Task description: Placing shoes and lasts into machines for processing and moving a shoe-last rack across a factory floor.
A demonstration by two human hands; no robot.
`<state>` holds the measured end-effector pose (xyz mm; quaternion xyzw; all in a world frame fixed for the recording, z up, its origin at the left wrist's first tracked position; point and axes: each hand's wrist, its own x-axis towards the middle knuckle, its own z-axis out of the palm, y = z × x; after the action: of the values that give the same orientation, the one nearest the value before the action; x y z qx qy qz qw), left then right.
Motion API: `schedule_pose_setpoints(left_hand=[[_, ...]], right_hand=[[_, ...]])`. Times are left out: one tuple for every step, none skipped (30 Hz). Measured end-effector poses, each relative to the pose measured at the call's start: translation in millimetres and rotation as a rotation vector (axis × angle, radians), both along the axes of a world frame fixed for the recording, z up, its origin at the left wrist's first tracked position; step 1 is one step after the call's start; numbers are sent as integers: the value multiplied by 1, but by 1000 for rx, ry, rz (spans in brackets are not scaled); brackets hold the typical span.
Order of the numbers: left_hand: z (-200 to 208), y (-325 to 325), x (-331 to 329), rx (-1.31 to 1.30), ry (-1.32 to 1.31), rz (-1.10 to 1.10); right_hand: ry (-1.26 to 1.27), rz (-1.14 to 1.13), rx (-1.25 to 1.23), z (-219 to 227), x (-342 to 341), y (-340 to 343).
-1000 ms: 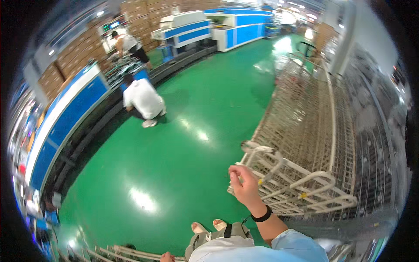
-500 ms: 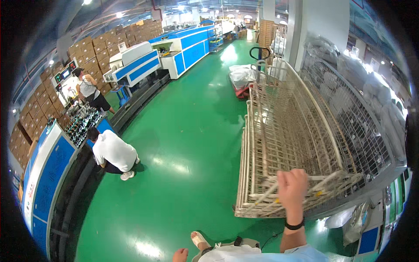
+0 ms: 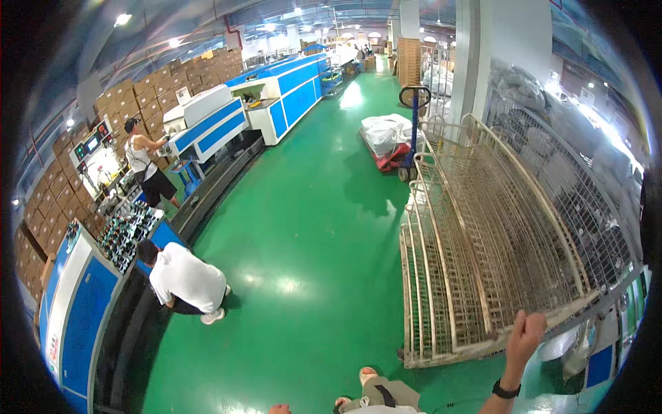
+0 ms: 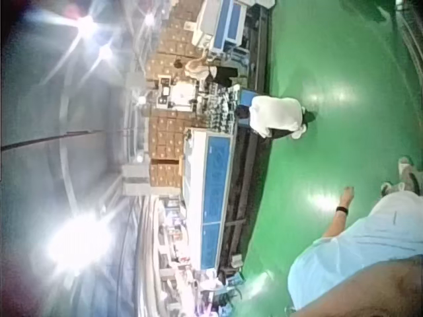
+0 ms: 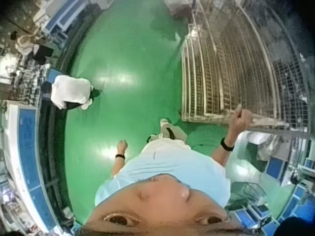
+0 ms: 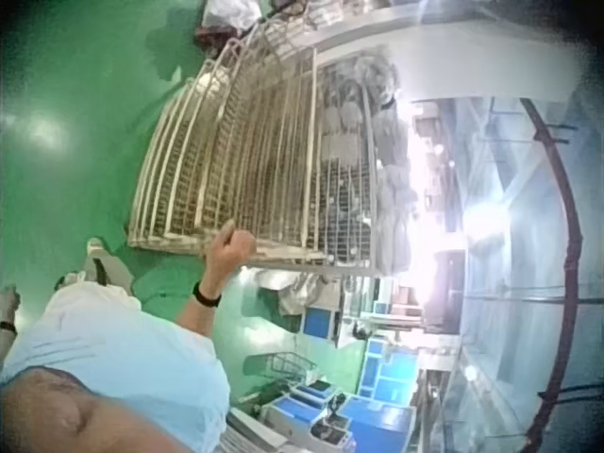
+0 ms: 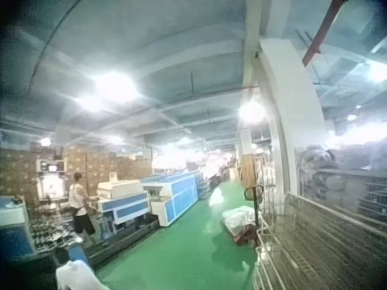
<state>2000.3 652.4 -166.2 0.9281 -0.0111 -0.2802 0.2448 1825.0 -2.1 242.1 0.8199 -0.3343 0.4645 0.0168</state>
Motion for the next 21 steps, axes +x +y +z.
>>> schedule_pose_setpoints(left_hand=[[-3, -22, 9, -89, 84, 53], [-2, -41, 27, -173, 169, 101], [-26, -36, 40, -159, 172, 77], [-49, -34, 51, -149, 177, 58], [-63, -42, 66, -141, 189, 22], [-72, -70, 84, -154, 203, -9], [-65, -95, 99, -49, 273, -98], [-56, -116, 118, 62, 341, -181], [-47, -133, 139, 76, 345, -183], [-41, -156, 160, 78, 151, -524], [-32, -172, 181, 70, -57, -835], [-12, -187, 213, 81, -54, -841], [31, -234, 251, 39, 283, -682], [65, -247, 270, 29, 593, -444], [35, -234, 297, -44, 509, -473], [18, -222, 328, -117, 430, -502], [19, -237, 360, 66, 397, -495], [19, -254, 392, 249, 352, -493], [11, -277, 424, 350, 289, -632], [6, -289, 455, 447, 208, -738], [0, -299, 484, 455, 47, -939]], right_hand=[[42, -49, -125, -7, 0, -2], [26, -104, -171, -18, -3, -5], [-14, -118, -206, -29, 3, -7], [-101, -102, -143, -53, -1, -7], [-178, -99, -87, -68, -4, -14], [-266, 9, -220, -48, -2, -11], [-364, 142, -335, -34, 6, -8], [-405, 103, -347, -29, 8, -4], [-440, 57, -349, -28, 8, 3], [-424, -2, -352, -21, 0, 12], [-409, -15, -342, -17, 4, 12], [-402, -16, -320, -14, 15, 10], [-346, -91, -311, -14, 9, 15], [-338, -87, -281, -10, 13, 14], [-325, -93, -242, -10, 17, 14], [-316, -102, -198, -9, 21, 13], [-282, -147, -155, -9, 17, 21], [-247, -219, -139, -7, 10, 31], [-184, -301, -68, -6, 2, 43], [-148, -353, 16, -12, 0, 43], [-122, -401, 108, -20, 1, 45]])
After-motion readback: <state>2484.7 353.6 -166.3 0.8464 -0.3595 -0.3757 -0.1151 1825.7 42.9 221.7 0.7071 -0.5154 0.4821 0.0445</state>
